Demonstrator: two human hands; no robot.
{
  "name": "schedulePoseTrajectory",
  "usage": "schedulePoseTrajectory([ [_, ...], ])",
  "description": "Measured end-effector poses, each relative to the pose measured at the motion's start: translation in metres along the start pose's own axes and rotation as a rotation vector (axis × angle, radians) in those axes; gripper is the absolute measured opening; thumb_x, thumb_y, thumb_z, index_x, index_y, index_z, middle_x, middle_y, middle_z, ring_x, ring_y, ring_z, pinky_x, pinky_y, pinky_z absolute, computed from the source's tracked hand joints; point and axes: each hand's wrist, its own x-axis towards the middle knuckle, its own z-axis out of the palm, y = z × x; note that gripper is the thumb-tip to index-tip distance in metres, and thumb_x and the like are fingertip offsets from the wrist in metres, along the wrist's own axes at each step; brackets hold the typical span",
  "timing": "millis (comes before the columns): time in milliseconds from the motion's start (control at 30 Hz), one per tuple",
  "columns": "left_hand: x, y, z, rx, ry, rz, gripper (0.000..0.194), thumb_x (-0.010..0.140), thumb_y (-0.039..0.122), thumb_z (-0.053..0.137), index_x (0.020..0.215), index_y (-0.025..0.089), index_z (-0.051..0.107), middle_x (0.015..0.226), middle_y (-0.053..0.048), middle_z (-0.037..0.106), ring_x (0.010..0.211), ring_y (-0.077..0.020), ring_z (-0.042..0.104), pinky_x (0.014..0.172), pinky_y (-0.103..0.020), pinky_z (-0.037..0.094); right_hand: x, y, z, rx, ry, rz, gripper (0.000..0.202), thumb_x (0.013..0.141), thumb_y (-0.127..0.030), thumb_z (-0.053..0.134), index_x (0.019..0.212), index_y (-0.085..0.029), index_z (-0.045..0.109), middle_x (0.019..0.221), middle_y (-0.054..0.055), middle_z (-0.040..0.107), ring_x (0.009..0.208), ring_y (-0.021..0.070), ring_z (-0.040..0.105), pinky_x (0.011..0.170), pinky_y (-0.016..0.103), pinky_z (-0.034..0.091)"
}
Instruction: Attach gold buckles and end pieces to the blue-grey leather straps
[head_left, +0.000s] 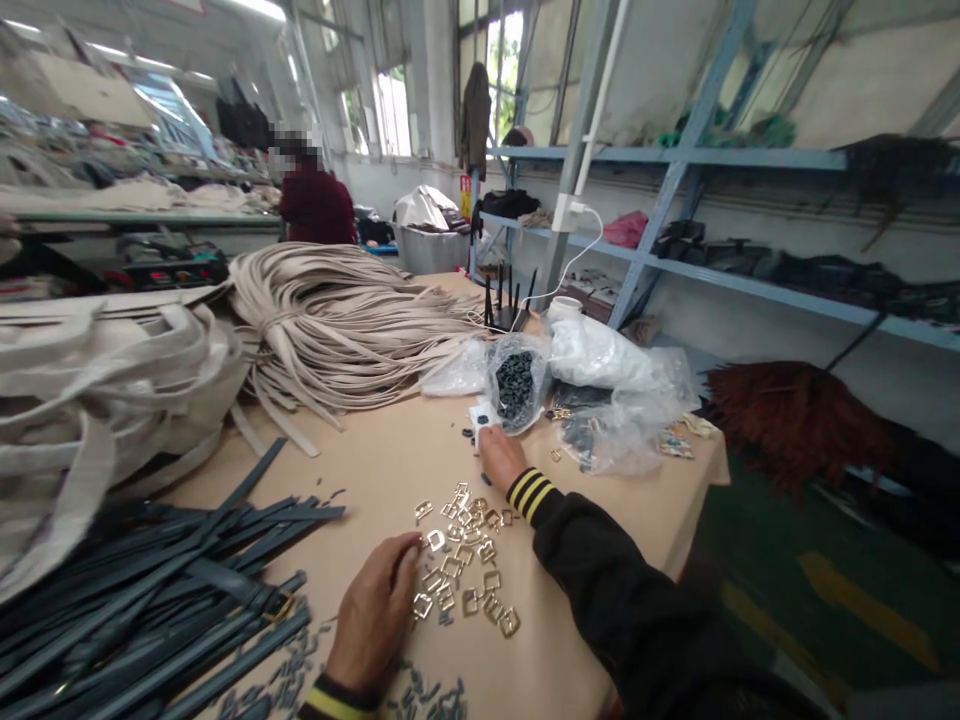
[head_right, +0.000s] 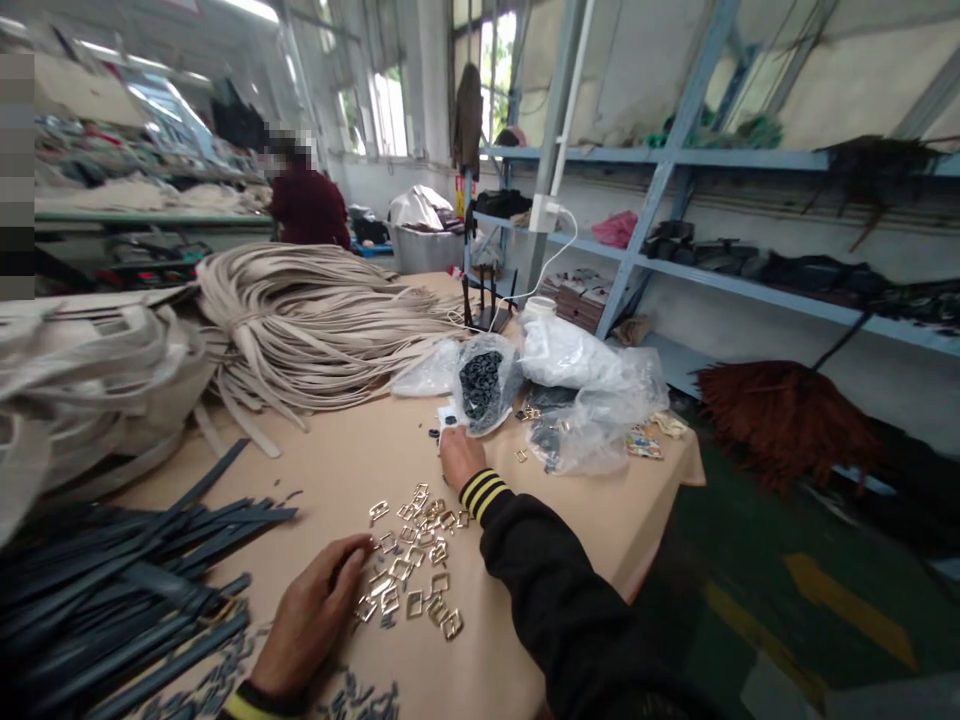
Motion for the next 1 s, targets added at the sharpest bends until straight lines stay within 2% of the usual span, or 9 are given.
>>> schedulePoseTrajectory([
  [267,0.000,-0.002,0.000,-0.002,-0.025,-0.018,0.031,0.080,0.042,0.040,0.091,0.019,0.058,0.092,-0.005,0.065,0.087,-0.0192,0.060,0.080,-0.035,0.049,-0.004,-0.002,-0.006,0.041,-0.055,-0.055,0.024,0.077,-0.007,0.041,0.097,-0.011,0.052,0.096,0.014,0.057,0.084,0.0221,0.059,0.068,0.031,0.045],
  [400,-0.001,-0.002,-0.001,-0.003,-0.034,-0.022,0.031,0.081,0.041,0.039,0.092,0.019,0.058,0.092,-0.005,0.064,0.087,-0.0189,0.059,0.080,-0.034,0.049,-0.012,-0.019,0.000,0.088,-0.097,-0.150,0.017,0.077,-0.013,0.045,0.088,-0.014,0.058,0.090,0.012,0.060,0.082,0.0219,0.059,0.067,0.030,0.043],
  [533,-0.001,0.000,-0.001,-0.002,-0.038,-0.020,0.028,0.082,0.037,0.039,0.093,0.018,0.057,0.092,-0.006,0.064,0.087,-0.0181,0.059,0.079,-0.033,0.048,-0.020,-0.030,0.004,0.188,-0.140,-0.267,0.015,0.076,-0.020,0.050,0.086,-0.020,0.061,0.084,0.005,0.063,0.080,0.0163,0.058,0.068,0.023,0.041],
  [600,-0.002,0.001,-0.001,-0.006,-0.034,-0.015,0.027,0.083,0.035,0.039,0.093,0.018,0.056,0.092,-0.006,0.064,0.087,-0.0177,0.059,0.080,-0.033,0.048,-0.019,-0.020,0.002,0.229,-0.127,-0.244,0.020,0.078,-0.017,0.045,0.092,-0.021,0.059,0.083,0.002,0.064,0.078,0.0126,0.058,0.068,0.019,0.040],
  [700,-0.003,0.002,0.000,-0.014,-0.016,-0.013,0.025,0.083,0.032,0.039,0.093,0.018,0.057,0.093,-0.006,0.064,0.087,-0.0175,0.059,0.081,-0.032,0.048,-0.011,0.013,-0.003,0.230,-0.066,-0.082,0.028,0.081,-0.010,0.034,0.100,-0.015,0.054,0.085,0.005,0.064,0.078,0.0120,0.057,0.067,0.019,0.038],
  [833,-0.005,0.004,0.000,-0.028,0.004,-0.013,0.025,0.083,0.031,0.038,0.092,0.018,0.057,0.091,-0.006,0.064,0.086,-0.0178,0.059,0.079,-0.032,0.048,-0.001,0.055,-0.007,0.163,-0.023,0.104,0.026,0.082,-0.011,0.031,0.092,-0.010,0.055,0.089,0.012,0.062,0.082,0.0157,0.056,0.068,0.023,0.036],
  [900,-0.005,0.005,0.000,-0.035,-0.001,-0.017,0.025,0.083,0.032,0.038,0.092,0.018,0.057,0.090,-0.006,0.063,0.085,-0.0178,0.059,0.078,-0.032,0.048,0.000,0.062,-0.005,0.135,-0.033,0.139,0.024,0.083,-0.018,0.034,0.086,-0.011,0.057,0.086,0.013,0.062,0.082,0.0174,0.056,0.067,0.024,0.035],
  [1000,-0.005,0.004,0.000,-0.049,-0.018,-0.031,0.025,0.083,0.032,0.038,0.093,0.018,0.057,0.091,-0.006,0.063,0.086,-0.0177,0.058,0.080,-0.032,0.046,0.000,0.056,0.001,0.111,-0.054,0.153,0.022,0.081,-0.030,0.045,0.087,-0.013,0.057,0.084,0.011,0.063,0.080,0.0195,0.057,0.065,0.025,0.035],
])
